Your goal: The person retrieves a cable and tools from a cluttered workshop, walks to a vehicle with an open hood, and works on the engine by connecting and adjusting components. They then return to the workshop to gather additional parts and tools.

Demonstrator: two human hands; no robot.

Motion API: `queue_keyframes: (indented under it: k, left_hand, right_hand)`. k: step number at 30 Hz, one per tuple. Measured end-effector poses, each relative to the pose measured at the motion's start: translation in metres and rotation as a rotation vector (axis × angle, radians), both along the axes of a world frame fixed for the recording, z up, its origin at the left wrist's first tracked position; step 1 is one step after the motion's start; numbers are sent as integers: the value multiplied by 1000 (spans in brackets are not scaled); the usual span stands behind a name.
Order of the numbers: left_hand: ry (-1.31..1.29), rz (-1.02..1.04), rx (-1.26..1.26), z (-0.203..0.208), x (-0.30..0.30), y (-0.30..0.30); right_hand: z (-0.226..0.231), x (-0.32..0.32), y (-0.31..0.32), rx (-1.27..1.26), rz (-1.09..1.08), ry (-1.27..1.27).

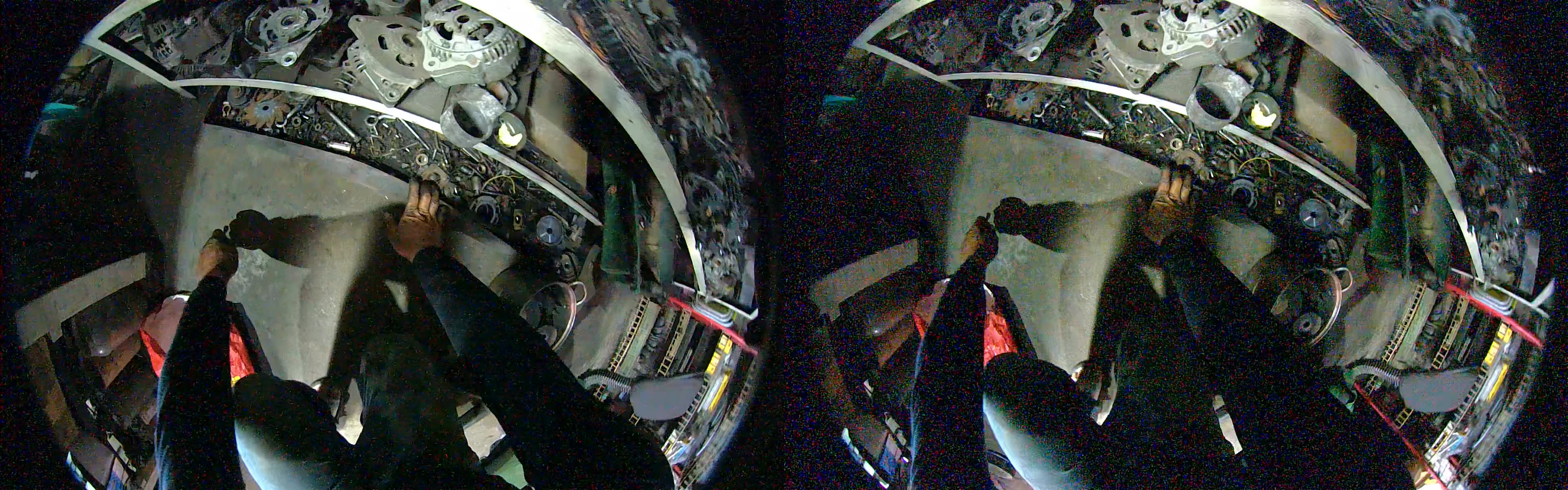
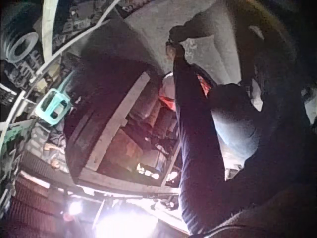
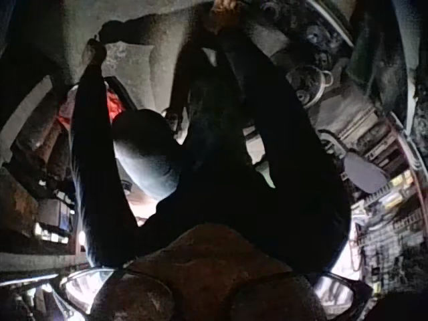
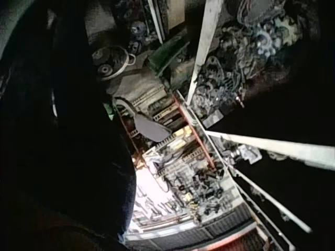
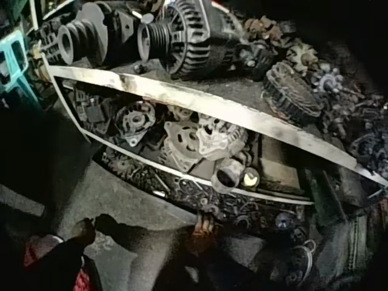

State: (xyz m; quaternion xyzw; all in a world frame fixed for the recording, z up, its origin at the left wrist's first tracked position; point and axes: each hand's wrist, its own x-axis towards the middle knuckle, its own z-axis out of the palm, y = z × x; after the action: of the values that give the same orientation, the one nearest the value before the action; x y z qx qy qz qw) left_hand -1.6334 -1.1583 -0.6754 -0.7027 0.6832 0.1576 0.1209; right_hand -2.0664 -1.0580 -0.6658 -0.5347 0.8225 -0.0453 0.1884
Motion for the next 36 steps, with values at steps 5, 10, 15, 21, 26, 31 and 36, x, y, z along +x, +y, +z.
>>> queue_keyframes:
  k: [5, 10, 15, 21, 26, 31, 36]
  left_hand:
    - [218, 117, -102, -26, -54, 23]
    - [25, 196, -488, -61, -127, 51]
    - [119, 251, -637, -60, -138, 52]
    - [146, 240, -621, -54, -140, 47]
    - [157, 247, -561, -60, -139, 18]
    - [135, 216, -529, -74, -142, -36]
    - [121, 152, -539, -84, -143, -70]
  right_hand:
    - [10, 2, 3, -76, 34, 97]
    - [7, -9, 3, -112, 36, -30]
    - [-8, -17, 1, -288, 30, 16]
    - [-20, -23, 0, -306, -26, -89]
    - [-26, -33, 1, -260, -67, -100]
    - [-26, -40, -4, -223, -7, -2]
    - [-19, -41, -10, -178, -134, -42]
